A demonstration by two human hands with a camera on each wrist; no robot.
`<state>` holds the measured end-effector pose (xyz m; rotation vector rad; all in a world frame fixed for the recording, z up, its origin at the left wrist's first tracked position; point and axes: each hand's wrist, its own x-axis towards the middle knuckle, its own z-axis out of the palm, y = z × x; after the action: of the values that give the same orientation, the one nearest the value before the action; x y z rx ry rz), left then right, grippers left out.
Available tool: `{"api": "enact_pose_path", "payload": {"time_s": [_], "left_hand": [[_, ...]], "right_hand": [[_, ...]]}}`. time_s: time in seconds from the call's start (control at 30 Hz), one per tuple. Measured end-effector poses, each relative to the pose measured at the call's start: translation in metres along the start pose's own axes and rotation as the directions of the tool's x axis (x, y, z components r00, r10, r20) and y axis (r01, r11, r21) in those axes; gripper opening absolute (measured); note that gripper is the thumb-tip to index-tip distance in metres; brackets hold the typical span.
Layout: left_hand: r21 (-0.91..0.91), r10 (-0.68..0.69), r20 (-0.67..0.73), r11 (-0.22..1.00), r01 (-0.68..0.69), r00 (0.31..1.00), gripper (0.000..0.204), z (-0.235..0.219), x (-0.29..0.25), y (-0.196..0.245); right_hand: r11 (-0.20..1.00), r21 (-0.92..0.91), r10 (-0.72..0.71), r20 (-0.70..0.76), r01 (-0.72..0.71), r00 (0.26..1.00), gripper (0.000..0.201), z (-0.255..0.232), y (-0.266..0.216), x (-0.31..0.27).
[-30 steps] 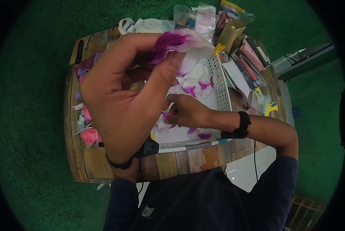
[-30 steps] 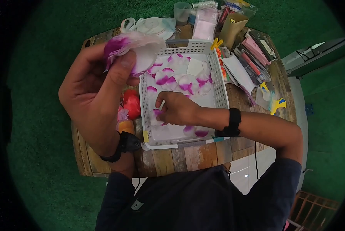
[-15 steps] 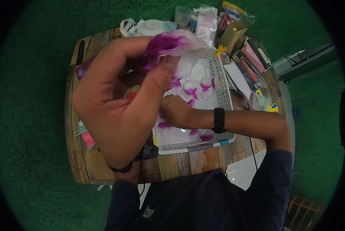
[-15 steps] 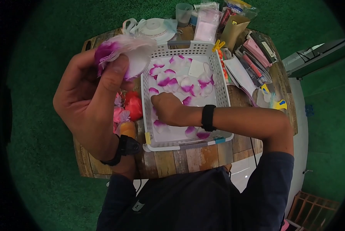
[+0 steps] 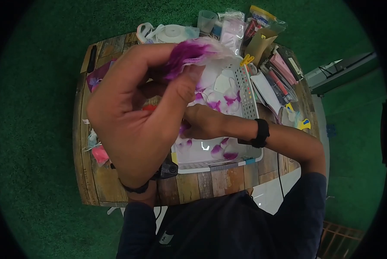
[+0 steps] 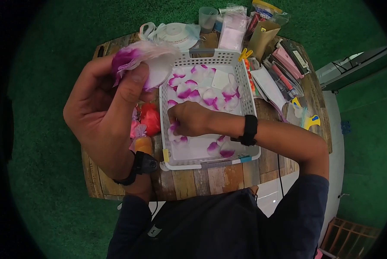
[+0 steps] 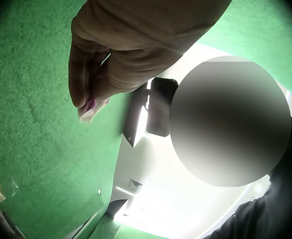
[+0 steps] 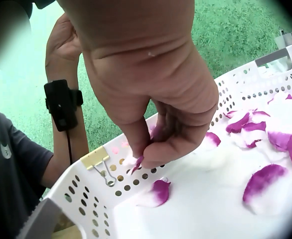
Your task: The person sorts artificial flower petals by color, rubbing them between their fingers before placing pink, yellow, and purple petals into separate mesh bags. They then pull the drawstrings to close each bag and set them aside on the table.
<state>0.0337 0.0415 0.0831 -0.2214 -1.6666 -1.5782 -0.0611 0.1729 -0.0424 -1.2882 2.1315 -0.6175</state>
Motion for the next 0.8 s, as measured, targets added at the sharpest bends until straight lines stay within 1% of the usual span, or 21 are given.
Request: {"api": "enact_pose_path", "payload": {"time_s": [0.03, 0.1, 0.13, 0.2, 0.23, 0.3, 0.33, 0.4, 0.43, 0.5, 0.57, 0.63, 0.67, 0.7, 0.73, 0.8], "left_hand": [[-0.006, 0.002, -0.005, 1.0, -0.002, 1.0, 0.014, 0.0, 0.0, 0.0], [-0.01, 0.002, -0.004, 1.0, -0.002, 1.0, 0.014, 0.0, -0.001, 0.0], [-0.014, 0.003, -0.004, 1.0, -0.003, 1.0, 0.014, 0.0, -0.001, 0.0], [0.001, 0.009, 0.0, 1.0, -0.009, 1.0, 0.014, 0.0, -0.001, 0.001], [0.016, 0.014, 0.003, 1.0, -0.014, 1.0, 0.014, 0.0, -0.001, 0.001], [0.02, 0.015, 0.005, 1.0, -0.015, 1.0, 0.013, 0.0, 0.0, 0.002], [0.024, 0.012, 0.007, 1.0, -0.012, 1.0, 0.013, 0.0, 0.0, 0.003], [0.019, 0.001, 0.001, 1.0, -0.001, 1.0, 0.013, 0.0, 0.0, 0.002], [0.014, -0.008, -0.004, 1.0, 0.009, 1.0, 0.013, 0.0, 0.0, 0.002], [0.01, -0.017, -0.003, 1.0, 0.017, 1.0, 0.013, 0.0, 0.0, 0.002], [0.007, -0.022, -0.005, 1.0, 0.022, 1.0, 0.013, 0.0, 0.0, 0.002], [0.022, 0.004, 0.001, 1.0, -0.004, 1.0, 0.014, 0.001, 0.0, 0.003], [0.021, 0.008, 0.0, 1.0, -0.008, 1.0, 0.014, 0.001, 0.0, 0.003], [0.029, 0.009, 0.003, 1.0, -0.01, 1.0, 0.014, 0.0, 0.0, 0.003], [0.036, 0.012, 0.005, 0.999, -0.012, 1.0, 0.014, 0.0, 0.0, 0.004], [0.06, 0.007, 0.008, 0.998, -0.007, 1.0, 0.015, -0.002, 0.0, 0.004]], "right_hand": [[1.0, 0.0, 0.001, 0.0, -0.001, 1.0, 0.03, -0.001, -0.002, -0.001], [0.993, 0.079, 0.064, 0.207, -0.082, 0.976, 0.034, -0.002, -0.009, -0.002], [0.993, 0.079, 0.064, 0.206, -0.082, 0.977, 0.034, 0.005, -0.004, -0.002], [0.996, 0.014, -0.092, 0.128, 0.091, 0.987, 0.035, 0.028, 0.011, -0.001], [0.996, 0.013, -0.093, 0.127, 0.092, 0.987, 0.035, 0.035, 0.01, -0.002], [1.0, 0.001, 0.005, 0.038, -0.005, 0.999, 0.035, 0.047, 0.008, -0.004], [1.0, 0.001, 0.005, 0.038, -0.005, 0.999, 0.035, 0.051, 0.009, -0.005], [0.998, -0.055, -0.024, -0.026, 0.023, 0.999, 0.035, 0.055, 0.006, -0.006], [0.998, -0.055, -0.024, -0.026, 0.022, 0.999, 0.035, 0.056, 0.003, -0.008], [0.985, -0.171, 0.017, -0.104, -0.035, 0.994, 0.034, 0.056, -0.003, -0.01], [0.984, -0.172, 0.026, -0.086, -0.04, 0.996, 0.034, 0.056, -0.002, -0.009], [0.983, -0.177, 0.032, -0.067, -0.044, 0.997, 0.035, 0.049, -0.007, -0.006], [0.981, -0.158, 0.122, 0.046, -0.113, 0.991, 0.034, 0.044, -0.008, -0.003], [0.972, -0.146, 0.207, 0.16, -0.185, 0.965, 0.033, 0.038, -0.01, -0.001], [0.971, -0.15, 0.208, 0.158, -0.184, 0.965, 0.033, 0.033, -0.006, 0.002], [0.996, -0.077, 0.039, 0.062, -0.034, 0.997, 0.033, 0.019, 0.009, 0.01]]}}
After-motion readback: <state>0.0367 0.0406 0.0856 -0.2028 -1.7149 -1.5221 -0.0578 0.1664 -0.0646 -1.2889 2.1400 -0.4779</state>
